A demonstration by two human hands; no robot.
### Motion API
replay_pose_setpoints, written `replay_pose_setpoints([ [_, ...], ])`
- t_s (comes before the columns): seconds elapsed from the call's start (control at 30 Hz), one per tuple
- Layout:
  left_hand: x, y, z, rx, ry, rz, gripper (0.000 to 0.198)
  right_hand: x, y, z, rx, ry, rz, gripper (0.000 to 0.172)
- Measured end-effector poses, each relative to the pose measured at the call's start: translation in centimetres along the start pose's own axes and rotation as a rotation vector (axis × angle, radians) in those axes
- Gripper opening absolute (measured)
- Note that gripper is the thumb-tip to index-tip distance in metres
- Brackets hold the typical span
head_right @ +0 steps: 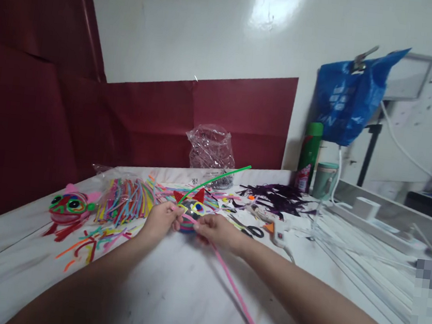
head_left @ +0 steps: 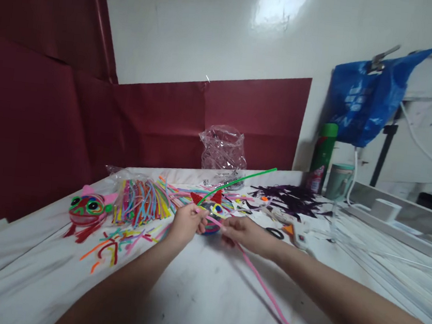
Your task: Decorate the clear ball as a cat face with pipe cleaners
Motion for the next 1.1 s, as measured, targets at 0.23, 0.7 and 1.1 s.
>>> replay_pose_setpoints([
  [0.23,0.7,1.4,-1.3,0.003,0.017,0.037,0.020,-1.1,1.6,2.5,0.038,-0.107,0.264,0.029],
  [0.7,-0.8,-0.1,-2.7,0.115,0.037,0.112,0.022,-0.9,1.5,2.9,-0.004,-0.098,0.395,0.026],
  [1.1,-0.5,-0.2,-3.0,0.076,-0.115,0.008,0.037,2.3,0.5,2.4,0.135,0.169,0.111,0.019],
])
Point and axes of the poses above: each hand's wrist, its own y-axis towards the middle knuckle, its own x-axis out of the palm, z = x × y, the point moved 5 cm from there along y, towards the middle knuckle, and after that the axes turned 1 degree about y, right-handed, at the moved point
